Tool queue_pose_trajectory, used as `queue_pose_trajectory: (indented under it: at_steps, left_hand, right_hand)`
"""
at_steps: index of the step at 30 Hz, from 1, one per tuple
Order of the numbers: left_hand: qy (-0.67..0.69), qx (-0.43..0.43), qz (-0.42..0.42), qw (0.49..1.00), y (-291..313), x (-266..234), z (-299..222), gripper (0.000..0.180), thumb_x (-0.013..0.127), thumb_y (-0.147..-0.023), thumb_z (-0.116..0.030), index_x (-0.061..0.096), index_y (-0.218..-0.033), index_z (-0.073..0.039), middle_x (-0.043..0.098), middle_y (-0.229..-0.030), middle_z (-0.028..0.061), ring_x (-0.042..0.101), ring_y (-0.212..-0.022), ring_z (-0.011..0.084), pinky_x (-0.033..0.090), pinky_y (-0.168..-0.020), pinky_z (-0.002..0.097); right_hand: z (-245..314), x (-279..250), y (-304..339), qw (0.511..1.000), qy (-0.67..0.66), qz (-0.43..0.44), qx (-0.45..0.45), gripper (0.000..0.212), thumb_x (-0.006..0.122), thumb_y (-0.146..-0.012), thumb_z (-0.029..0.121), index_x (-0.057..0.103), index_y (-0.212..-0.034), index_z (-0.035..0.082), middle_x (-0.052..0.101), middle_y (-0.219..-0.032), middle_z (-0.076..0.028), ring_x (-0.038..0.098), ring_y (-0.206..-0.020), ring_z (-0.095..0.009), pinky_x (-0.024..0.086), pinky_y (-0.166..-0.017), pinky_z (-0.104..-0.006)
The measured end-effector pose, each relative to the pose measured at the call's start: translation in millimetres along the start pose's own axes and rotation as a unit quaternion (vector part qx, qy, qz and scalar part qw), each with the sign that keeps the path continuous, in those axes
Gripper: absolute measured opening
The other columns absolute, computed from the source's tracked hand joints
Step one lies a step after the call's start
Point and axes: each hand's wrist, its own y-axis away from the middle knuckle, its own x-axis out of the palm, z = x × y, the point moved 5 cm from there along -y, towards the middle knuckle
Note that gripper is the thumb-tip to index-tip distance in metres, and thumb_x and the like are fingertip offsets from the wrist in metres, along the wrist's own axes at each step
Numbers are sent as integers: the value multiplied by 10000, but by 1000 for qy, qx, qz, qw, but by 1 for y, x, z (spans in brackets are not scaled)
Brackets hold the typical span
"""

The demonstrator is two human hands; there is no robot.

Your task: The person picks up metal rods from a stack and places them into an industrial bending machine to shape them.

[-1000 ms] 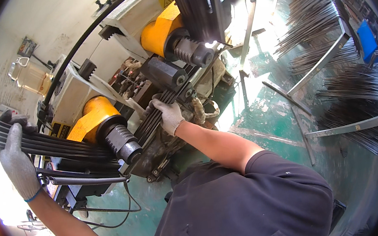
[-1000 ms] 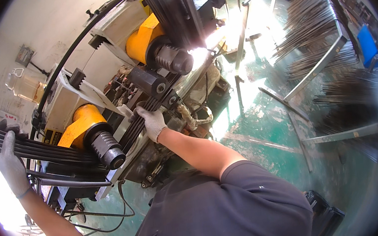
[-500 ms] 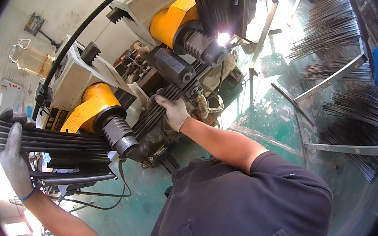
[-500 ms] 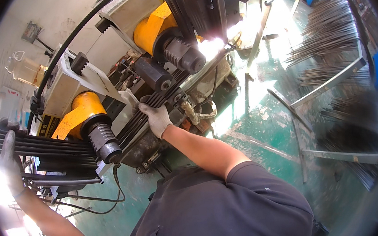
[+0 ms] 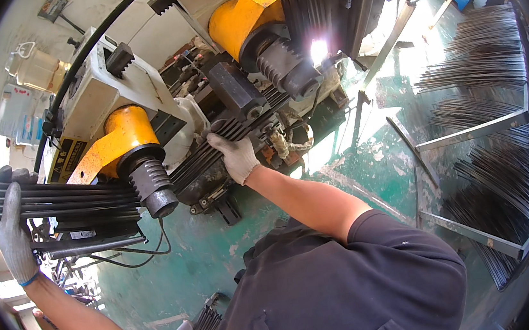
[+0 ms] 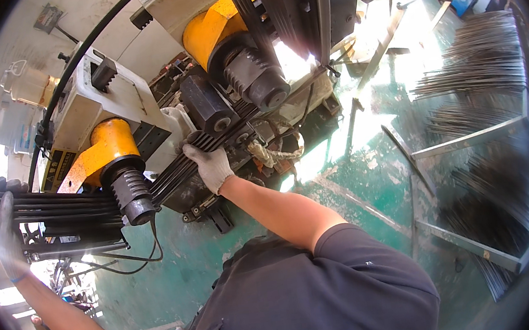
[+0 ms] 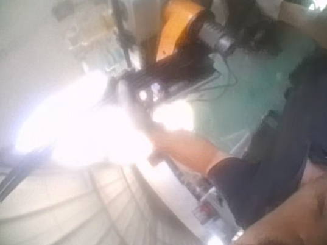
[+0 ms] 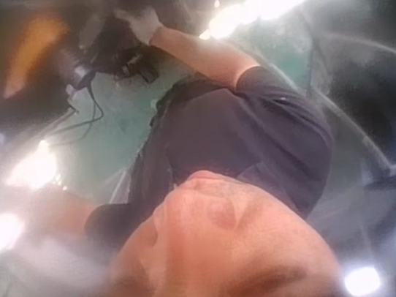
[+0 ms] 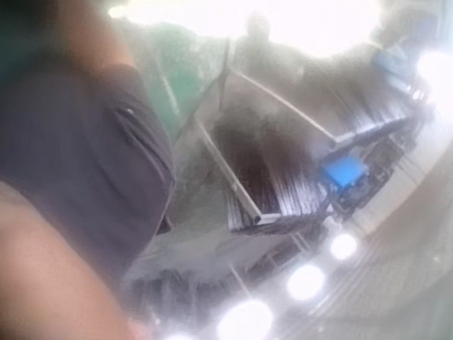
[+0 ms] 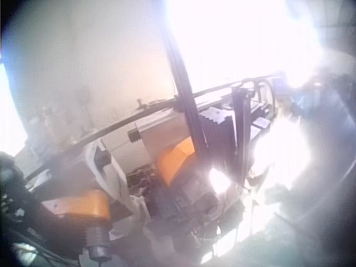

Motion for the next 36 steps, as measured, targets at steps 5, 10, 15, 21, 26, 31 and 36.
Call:
queue_pose_trajectory:
  at_steps: [5,10,15,21,26,31,36]
  left_hand:
    - [-31,20,0,999,-2,-7,4,404,688,-1006,-165,586,-1364,-8,730,-1163,127,714,-1047,212,573,-963,359]
    - [-68,-4,-15,998,4,-6,4,354,655,-1025,-166,645,-1327,18,737,-1158,125,705,-1070,192,549,-1012,351]
    - [-431,230,-1,873,67,-52,3,375,485,-1075,-46,593,-1416,67,709,-1309,137,681,-1174,216,513,-1096,383]
    - [-53,100,-160,981,214,-22,-13,377,513,-988,-41,640,-1342,-17,690,-1273,145,649,-1208,265,500,-1090,406]
    - [211,27,-135,968,299,91,26,348,544,-986,-58,642,-1317,-12,676,-1283,144,629,-1222,264,496,-1095,426]
    - [505,-165,-40,846,397,221,56,323,575,-984,-76,644,-1292,-8,662,-1292,143,608,-1237,264,492,-1099,447]
    - [576,-229,167,767,483,387,33,289,578,-950,-88,643,-1221,-12,661,-1218,151,615,-1190,289,495,-1085,455]
  right_hand:
    - [1,1,0,1000,7,-9,23,153,699,-958,83,696,-1096,17,720,-1014,-16,670,-952,-118,526,-895,-288]
    - [-7,1,0,998,-32,-31,41,132,708,-943,97,707,-1049,19,734,-992,-28,689,-910,-136,542,-847,-302]
    - [9,-9,24,993,114,-16,-19,155,735,-917,139,700,-1016,25,712,-915,-25,635,-809,-136,517,-766,-321]
    - [71,-73,125,998,32,45,32,95,726,-928,103,680,-981,41,672,-900,2,606,-841,-99,504,-788,-294]
    - [165,-243,187,981,134,-138,-17,160,748,-971,156,693,-1061,35,723,-935,-26,677,-863,-141,550,-808,-314]
    - [332,-419,263,887,257,-356,-144,199,669,-1047,211,696,-1048,14,733,-819,-73,685,-710,-159,569,-671,-322]
    - [534,-529,325,754,307,-462,-353,203,719,-1017,212,685,-962,20,674,-742,-23,621,-608,-113,492,-563,-276]
